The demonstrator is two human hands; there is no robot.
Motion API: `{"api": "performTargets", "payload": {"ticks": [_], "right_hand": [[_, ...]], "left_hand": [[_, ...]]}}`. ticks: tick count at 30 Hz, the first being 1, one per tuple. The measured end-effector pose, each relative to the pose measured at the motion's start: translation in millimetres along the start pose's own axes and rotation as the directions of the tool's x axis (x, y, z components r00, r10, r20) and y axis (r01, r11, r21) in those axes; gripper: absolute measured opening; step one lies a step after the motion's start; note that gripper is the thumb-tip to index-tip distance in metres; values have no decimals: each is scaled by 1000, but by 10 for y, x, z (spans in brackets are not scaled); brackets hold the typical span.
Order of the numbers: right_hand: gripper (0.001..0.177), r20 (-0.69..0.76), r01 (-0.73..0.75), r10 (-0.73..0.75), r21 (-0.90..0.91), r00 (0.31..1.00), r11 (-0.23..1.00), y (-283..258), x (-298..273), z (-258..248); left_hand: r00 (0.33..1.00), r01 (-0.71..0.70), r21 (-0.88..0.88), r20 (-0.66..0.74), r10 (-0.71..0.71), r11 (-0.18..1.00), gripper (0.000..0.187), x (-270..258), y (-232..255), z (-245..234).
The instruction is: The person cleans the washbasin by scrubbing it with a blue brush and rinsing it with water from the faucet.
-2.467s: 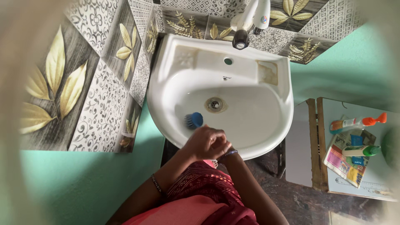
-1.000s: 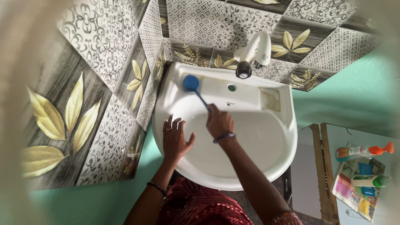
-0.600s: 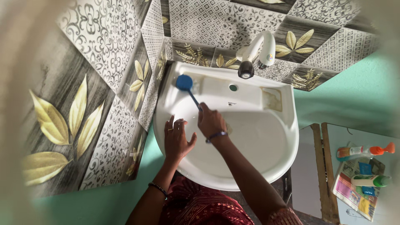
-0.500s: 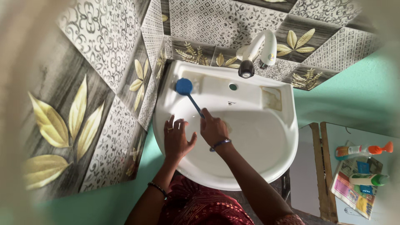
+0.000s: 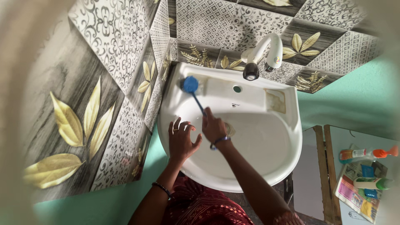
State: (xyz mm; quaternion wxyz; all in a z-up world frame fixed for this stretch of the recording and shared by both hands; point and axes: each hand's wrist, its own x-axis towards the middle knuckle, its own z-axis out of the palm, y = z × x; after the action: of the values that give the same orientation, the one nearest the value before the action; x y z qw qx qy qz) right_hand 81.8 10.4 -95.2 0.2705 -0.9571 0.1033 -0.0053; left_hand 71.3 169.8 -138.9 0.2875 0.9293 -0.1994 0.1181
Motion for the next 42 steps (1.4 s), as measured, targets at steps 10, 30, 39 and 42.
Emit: {"api": "performTargets", "payload": {"ticks": [10,30,39,42], "right_hand": [[31,-5,-52,52,-130,999,990,-158,1,-138],[30,-49,-248,243,-254,969,935,286,94,-813],[31,-36,-118,116,-43,993,992,-38,487,8],[30,-74,-98,101,44,992,994,-175,522,84]], "left_hand": [[1000,-9,11,7,9,1000,33,-9,28,-6],[985,-27,-178,-171,-4,984,18,-67,-35,-56],[988,-38,-182,-157,9,983,20,-72,-52,-49],[985,-46,-200,-174,11,979,20,-94,-66,-27]]}}
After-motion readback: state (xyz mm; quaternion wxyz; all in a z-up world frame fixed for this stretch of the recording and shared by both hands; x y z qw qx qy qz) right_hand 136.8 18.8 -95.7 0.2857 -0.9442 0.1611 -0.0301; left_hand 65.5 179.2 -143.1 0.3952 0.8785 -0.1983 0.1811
